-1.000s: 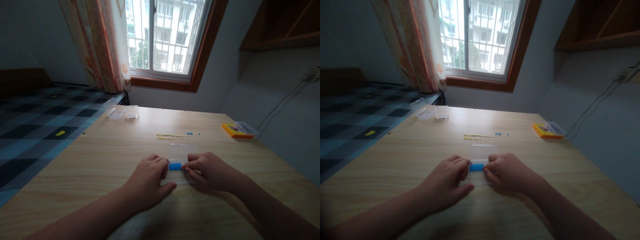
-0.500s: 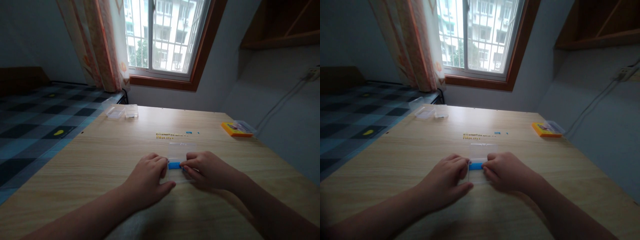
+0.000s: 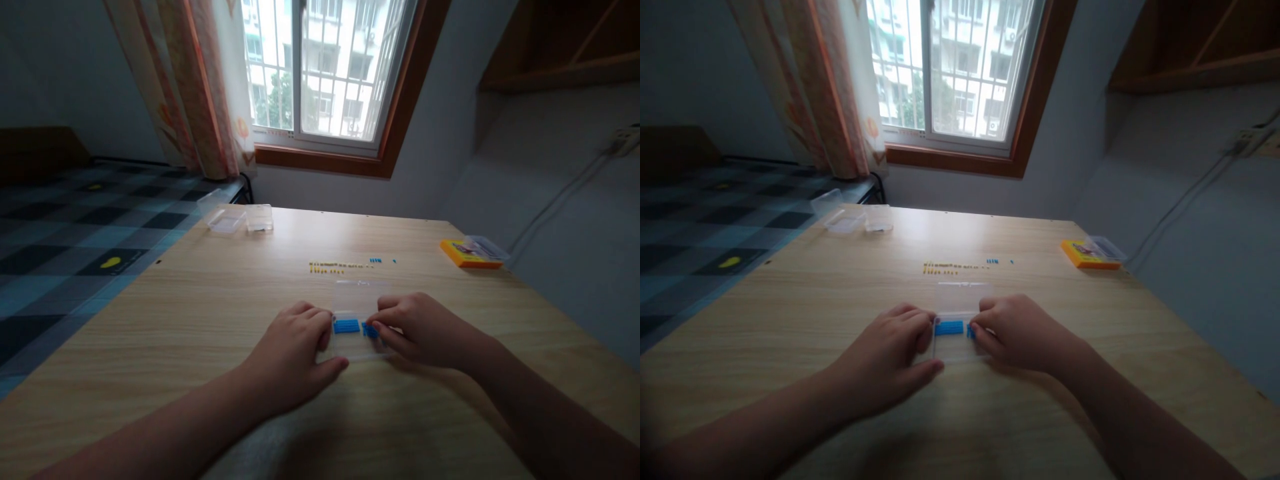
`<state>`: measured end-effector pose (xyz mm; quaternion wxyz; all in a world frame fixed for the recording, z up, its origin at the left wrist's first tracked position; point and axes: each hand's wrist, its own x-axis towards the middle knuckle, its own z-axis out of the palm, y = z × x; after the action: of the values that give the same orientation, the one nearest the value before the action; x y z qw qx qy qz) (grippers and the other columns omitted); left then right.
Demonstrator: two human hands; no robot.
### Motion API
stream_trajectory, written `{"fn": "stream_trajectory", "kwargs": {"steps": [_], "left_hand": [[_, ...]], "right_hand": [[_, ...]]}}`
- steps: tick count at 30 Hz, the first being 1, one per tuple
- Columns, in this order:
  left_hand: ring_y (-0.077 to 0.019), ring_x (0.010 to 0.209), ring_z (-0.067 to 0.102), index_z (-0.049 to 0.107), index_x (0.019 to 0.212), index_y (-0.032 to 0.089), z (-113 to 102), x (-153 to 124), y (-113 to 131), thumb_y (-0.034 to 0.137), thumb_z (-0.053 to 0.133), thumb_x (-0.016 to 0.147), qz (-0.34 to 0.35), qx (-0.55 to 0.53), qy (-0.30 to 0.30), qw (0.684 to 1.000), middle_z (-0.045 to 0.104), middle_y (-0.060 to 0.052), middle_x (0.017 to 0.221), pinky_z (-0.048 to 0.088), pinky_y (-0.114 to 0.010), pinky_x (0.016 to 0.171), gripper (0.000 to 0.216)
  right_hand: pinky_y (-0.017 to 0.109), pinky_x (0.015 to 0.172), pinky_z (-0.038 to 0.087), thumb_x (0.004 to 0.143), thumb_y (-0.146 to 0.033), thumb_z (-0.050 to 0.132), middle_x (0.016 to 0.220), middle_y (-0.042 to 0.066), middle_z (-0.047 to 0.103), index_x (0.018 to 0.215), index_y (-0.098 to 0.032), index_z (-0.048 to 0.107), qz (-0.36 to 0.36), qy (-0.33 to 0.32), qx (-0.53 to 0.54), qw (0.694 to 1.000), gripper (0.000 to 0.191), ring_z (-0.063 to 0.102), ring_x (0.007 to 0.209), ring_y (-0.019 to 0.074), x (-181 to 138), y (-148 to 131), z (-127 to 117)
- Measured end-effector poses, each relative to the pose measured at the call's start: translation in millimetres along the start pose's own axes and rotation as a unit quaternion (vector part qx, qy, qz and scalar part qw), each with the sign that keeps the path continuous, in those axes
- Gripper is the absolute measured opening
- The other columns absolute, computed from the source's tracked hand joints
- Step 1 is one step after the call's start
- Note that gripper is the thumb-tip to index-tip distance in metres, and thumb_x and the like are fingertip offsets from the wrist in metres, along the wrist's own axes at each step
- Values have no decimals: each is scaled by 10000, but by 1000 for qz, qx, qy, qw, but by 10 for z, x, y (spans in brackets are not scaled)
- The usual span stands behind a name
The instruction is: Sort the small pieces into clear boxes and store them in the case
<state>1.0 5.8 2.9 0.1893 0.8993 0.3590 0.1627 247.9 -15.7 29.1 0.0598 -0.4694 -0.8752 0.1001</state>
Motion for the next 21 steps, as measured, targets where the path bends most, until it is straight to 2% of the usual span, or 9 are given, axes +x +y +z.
{"fn": "stream_trajectory", "kwargs": {"steps": [10,15,21], "left_hand": [[-269,927,548,452,724,226,-19,6,11,332,730,773,-2,6,-3,1000,635,-20,841,403,-358,772,301],[-265,921,551,453,719,225,-19,5,10,331,731,769,-2,4,-6,1000,634,-22,840,403,-354,775,302],[-259,910,547,445,722,224,-17,1,13,328,737,770,-4,3,-4,1000,634,-15,839,397,-353,771,314]], "right_hand": [[244,613,271,1019,-271,442,799,27,624,821,-143,682,-6,5,3,1000,336,480,637,83,52,-33,78],[233,615,282,983,-246,478,784,21,626,787,-140,681,-2,12,11,1000,301,492,633,76,20,-13,25],[235,591,260,945,-227,502,741,11,614,755,-142,675,-12,-10,15,1000,271,451,587,66,8,-19,14]]}}
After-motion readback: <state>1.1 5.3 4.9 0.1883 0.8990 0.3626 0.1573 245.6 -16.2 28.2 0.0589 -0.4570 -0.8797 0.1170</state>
